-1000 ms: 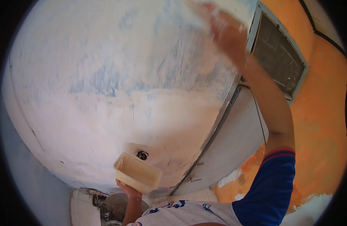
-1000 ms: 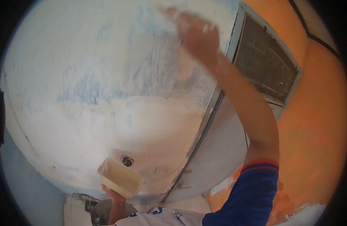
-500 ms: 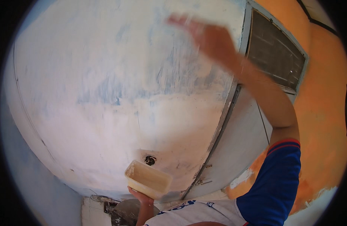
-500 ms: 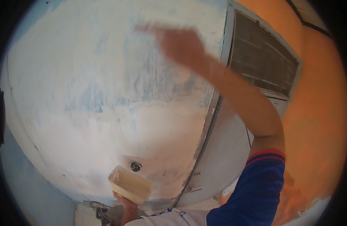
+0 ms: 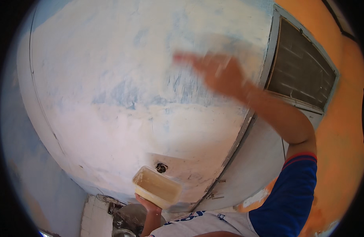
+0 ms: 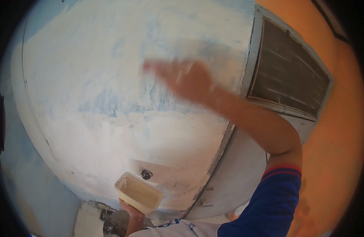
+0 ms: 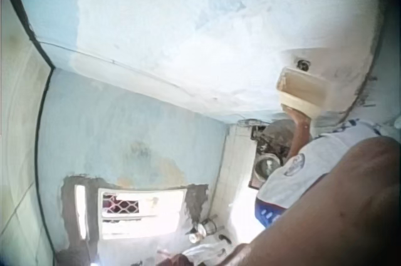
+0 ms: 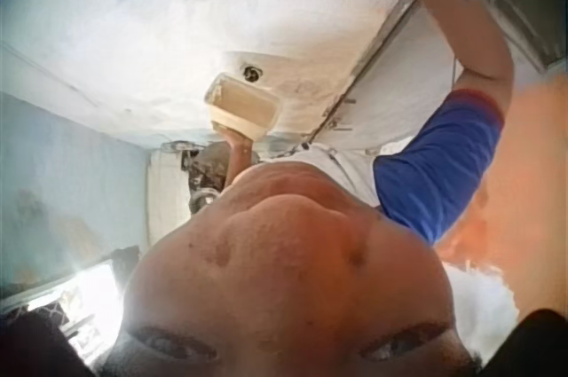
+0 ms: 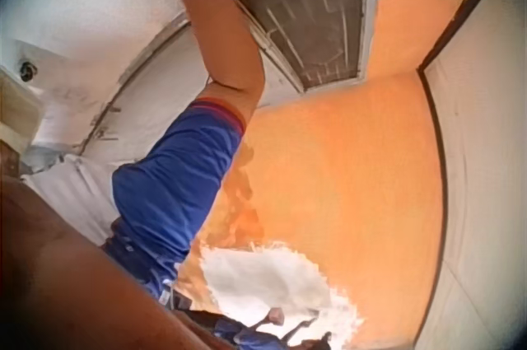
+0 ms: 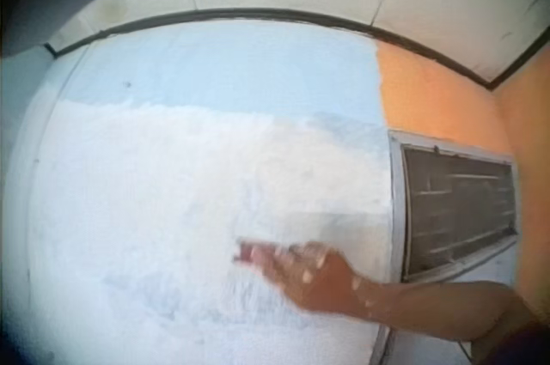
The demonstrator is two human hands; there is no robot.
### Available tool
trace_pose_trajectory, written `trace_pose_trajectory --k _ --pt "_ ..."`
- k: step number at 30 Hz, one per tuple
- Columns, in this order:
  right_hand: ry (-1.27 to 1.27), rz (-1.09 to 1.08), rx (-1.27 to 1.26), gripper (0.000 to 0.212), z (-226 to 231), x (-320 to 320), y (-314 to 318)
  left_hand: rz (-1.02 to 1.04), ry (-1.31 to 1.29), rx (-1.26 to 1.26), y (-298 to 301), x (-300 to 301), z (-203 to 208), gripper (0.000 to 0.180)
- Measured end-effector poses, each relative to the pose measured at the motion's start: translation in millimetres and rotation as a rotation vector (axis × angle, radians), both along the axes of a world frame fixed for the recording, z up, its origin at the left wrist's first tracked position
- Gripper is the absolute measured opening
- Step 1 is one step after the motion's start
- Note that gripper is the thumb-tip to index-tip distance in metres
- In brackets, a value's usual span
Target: The person applies plaster to a section of the ceiling using a spreader while holding a container of the material.
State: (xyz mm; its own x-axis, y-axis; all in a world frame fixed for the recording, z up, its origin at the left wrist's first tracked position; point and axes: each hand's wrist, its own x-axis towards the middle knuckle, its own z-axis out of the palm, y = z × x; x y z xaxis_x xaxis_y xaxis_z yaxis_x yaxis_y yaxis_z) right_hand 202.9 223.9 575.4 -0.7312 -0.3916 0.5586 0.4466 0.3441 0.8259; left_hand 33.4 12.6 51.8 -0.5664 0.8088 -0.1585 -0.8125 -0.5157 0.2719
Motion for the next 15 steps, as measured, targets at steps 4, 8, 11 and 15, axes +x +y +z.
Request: trace_pose_trajectory --k 4,8,11,15 --pt "0.511 -0.001 0.34 0.031 142.6 32.5 18.8 0.015 -0.034 -0.016 5.7 11.1 -2.3 0.076" --pt "0.241 -0.168 0.509 0.042 127.2 33.3 63.6 0.029 -0.006 -0.05 8.8 21.5 4.1 0.076" --pt "-0.138 0.181 0.404 0.044 7.5 -3.6 45.0 0.0 0.001 0.019 6.5 16.8 -25.8 0.081" --pt "-0.202 0.091 0.054 0.029 -27.1 4.2 -13.1 0.014 0.012 0.01 4.2 26.7 -10.7 0.079"
